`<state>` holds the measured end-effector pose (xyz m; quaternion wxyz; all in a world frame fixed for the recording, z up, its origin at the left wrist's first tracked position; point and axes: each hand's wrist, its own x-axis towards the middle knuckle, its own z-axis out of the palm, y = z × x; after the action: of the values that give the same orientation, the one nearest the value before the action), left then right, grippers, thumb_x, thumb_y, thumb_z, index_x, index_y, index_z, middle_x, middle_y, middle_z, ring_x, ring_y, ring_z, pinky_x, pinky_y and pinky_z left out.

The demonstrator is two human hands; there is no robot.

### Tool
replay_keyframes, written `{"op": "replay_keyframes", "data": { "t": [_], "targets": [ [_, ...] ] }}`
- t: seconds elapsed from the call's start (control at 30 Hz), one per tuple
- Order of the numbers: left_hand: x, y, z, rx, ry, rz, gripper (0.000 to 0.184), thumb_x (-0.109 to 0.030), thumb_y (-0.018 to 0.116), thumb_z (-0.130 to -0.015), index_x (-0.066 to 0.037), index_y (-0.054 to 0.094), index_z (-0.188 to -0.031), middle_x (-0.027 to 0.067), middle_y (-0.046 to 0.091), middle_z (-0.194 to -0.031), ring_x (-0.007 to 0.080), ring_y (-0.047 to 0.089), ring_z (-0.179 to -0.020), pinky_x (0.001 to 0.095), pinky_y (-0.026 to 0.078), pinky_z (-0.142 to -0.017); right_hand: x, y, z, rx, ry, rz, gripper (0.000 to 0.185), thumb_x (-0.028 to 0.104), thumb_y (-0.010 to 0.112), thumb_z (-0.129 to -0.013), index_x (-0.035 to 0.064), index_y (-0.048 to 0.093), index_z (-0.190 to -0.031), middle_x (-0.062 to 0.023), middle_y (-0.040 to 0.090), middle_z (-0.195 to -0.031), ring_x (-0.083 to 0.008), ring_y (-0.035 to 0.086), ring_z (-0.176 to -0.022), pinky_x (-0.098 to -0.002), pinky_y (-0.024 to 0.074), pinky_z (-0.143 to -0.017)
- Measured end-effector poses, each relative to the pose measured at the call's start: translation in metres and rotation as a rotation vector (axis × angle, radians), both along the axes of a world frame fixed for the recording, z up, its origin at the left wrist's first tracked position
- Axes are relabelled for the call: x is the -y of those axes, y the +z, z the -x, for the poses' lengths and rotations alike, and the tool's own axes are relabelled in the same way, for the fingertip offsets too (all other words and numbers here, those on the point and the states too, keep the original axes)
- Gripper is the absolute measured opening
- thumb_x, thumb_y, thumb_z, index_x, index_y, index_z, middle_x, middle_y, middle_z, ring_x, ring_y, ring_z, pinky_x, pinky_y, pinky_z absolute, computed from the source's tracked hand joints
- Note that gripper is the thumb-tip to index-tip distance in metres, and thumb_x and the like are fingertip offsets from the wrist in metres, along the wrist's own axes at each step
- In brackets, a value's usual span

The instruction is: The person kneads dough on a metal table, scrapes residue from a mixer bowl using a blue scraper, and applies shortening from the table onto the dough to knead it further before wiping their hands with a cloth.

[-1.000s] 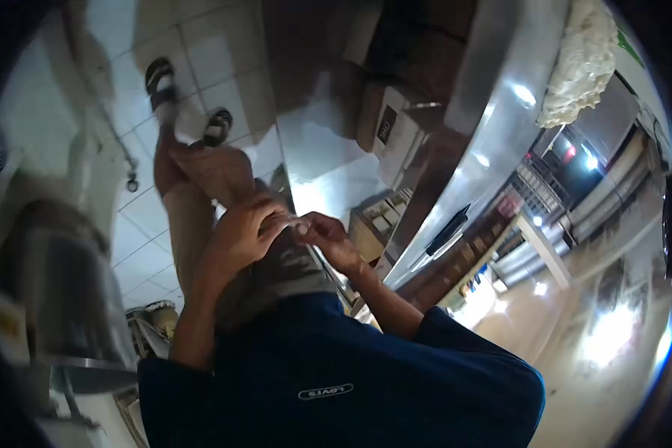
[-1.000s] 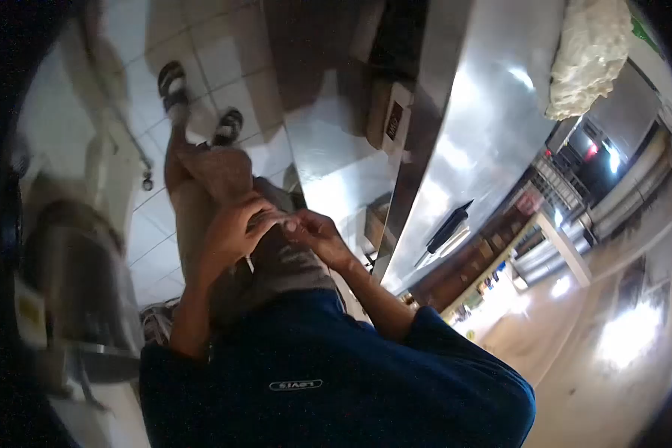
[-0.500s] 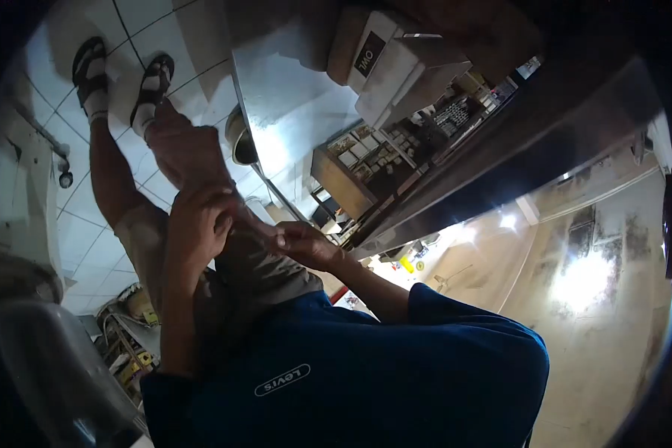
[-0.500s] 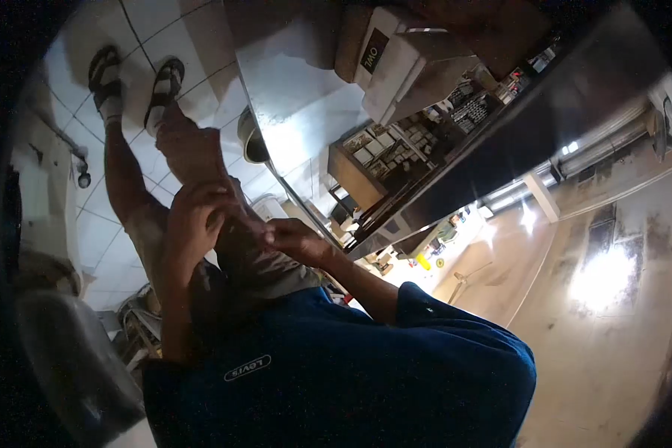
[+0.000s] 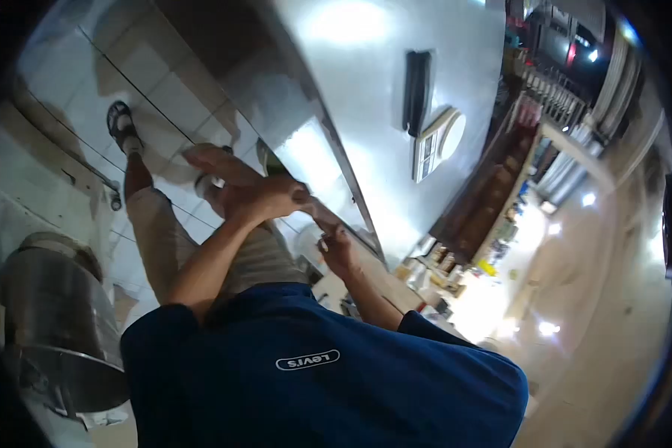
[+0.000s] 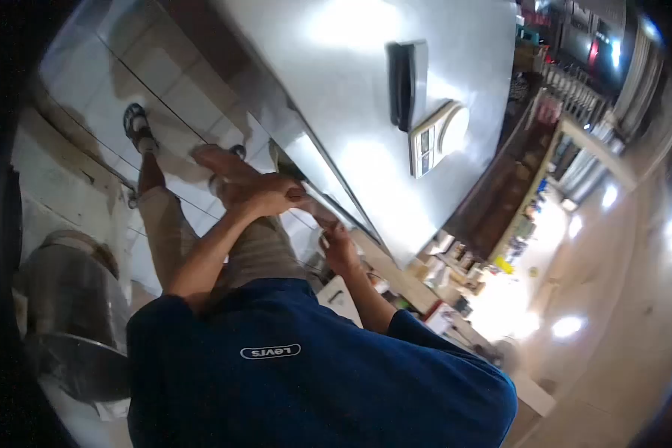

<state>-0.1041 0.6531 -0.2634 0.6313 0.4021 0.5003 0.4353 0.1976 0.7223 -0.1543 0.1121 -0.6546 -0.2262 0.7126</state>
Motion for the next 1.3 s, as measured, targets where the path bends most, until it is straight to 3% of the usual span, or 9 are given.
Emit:
{"op": "replay_keyframes", "data": {
  "t": [0.03,0.07,0.13,0.2,0.37,0.53,1.03,1.17,1.3],
  "targets": [
    [-0.021,-0.013,-0.032,0.036,0.093,-0.187,0.033,-0.041,0.063,-0.093,-0.009,0.070,-0.101,0.0129,0.072,-0.096,0.0327,0.069,-0.092,0.0436,0.053,-0.080,-0.015,-0.029,-0.051,-0.306,-0.029,-0.045,0.033,0.030,0.056,-0.103,0.0192,0.056,-0.133,0.0011,0.059,-0.126,-0.0168,0.052,-0.111,-0.0376,0.0396,-0.101],
    [-0.045,0.019,-0.009,-0.180,-0.166,-0.181,0.043,-0.047,0.061,-0.092,-0.011,0.071,-0.113,0.0154,0.071,-0.114,0.0346,0.066,-0.106,0.0441,0.052,-0.090,-0.021,-0.029,-0.039,-0.159,-0.078,-0.107,0.034,0.028,0.056,-0.101,0.0169,0.055,-0.133,0.0006,0.059,-0.130,-0.0179,0.051,-0.115,-0.0392,0.0377,-0.104],
    [-0.080,0.023,-0.032,-0.253,-0.187,-0.143,0.056,-0.050,0.060,-0.093,-0.009,0.063,-0.130,0.0182,0.064,-0.130,0.0324,0.059,-0.122,0.0410,0.047,-0.102,-0.042,-0.039,-0.052,0.482,0.892,-0.732,0.033,0.027,0.055,-0.100,0.0120,0.057,-0.129,-0.0036,0.062,-0.128,-0.0224,0.054,-0.117,-0.0396,0.0398,-0.104],
    [-0.102,0.038,-0.049,-0.238,-0.122,-0.118,0.063,-0.044,0.065,-0.094,-0.007,0.053,-0.143,0.0132,0.056,-0.144,0.0271,0.050,-0.134,0.0369,0.039,-0.111,-0.057,-0.062,-0.079,0.188,0.559,-0.699,0.035,0.026,0.059,-0.097,0.0084,0.057,-0.127,-0.0069,0.064,-0.126,-0.0265,0.059,-0.114,-0.0400,0.0448,-0.101],
    [-0.130,0.000,-0.065,-0.482,-0.114,0.041,0.060,-0.042,0.064,-0.095,-0.009,0.051,-0.144,0.0116,0.054,-0.145,0.0264,0.049,-0.134,0.0376,0.039,-0.111,-0.080,-0.105,-0.076,0.713,1.046,-1.268,0.041,0.029,0.057,-0.097,0.0039,0.057,-0.130,-0.0138,0.061,-0.130,-0.0300,0.055,-0.120,-0.0428,0.0437,-0.105],
    [-0.124,-0.007,-0.051,-0.650,-0.091,0.188,0.058,-0.039,0.063,-0.096,-0.011,0.049,-0.145,0.0101,0.053,-0.145,0.0258,0.048,-0.134,0.0383,0.040,-0.111,-0.080,-0.146,-0.065,0.633,0.669,-1.234,0.033,0.026,0.053,-0.098,0.0045,0.066,-0.118,-0.0153,0.066,-0.122,-0.0328,0.059,-0.118,-0.0488,0.0466,-0.100],
    [-0.122,-0.018,-0.024,-0.632,-0.141,0.203,0.054,-0.031,0.061,-0.100,-0.016,0.043,-0.149,0.0055,0.049,-0.147,0.0237,0.046,-0.135,0.0405,0.042,-0.110,-0.069,-0.268,-0.025,0.731,0.614,-0.725,0.030,0.027,0.060,-0.094,0.0052,0.069,-0.113,-0.0149,0.069,-0.117,-0.0350,0.061,-0.115,-0.0477,0.0506,-0.095],
    [-0.137,0.005,-0.053,-0.381,-0.162,0.314,0.055,-0.029,0.063,-0.099,-0.015,0.044,-0.149,0.0049,0.049,-0.147,0.0236,0.044,-0.135,0.0389,0.043,-0.108,0.018,-0.281,-0.104,0.652,0.168,-0.680,0.032,0.033,0.059,-0.091,0.0100,0.071,-0.109,-0.0144,0.070,-0.115,-0.0349,0.065,-0.107,-0.0445,0.0540,-0.088],
    [-0.135,0.017,-0.048,-0.438,-0.341,0.516,0.064,-0.028,0.069,-0.095,-0.004,0.043,-0.148,0.0130,0.052,-0.145,0.0218,0.057,-0.116,0.0381,0.046,-0.102,0.122,-0.241,-0.180,0.763,-0.017,-0.163,0.036,0.030,0.056,-0.083,0.0014,0.074,-0.095,-0.0262,0.070,-0.103,-0.0445,0.067,-0.096,-0.0489,0.0535,-0.089]
  ]
}}
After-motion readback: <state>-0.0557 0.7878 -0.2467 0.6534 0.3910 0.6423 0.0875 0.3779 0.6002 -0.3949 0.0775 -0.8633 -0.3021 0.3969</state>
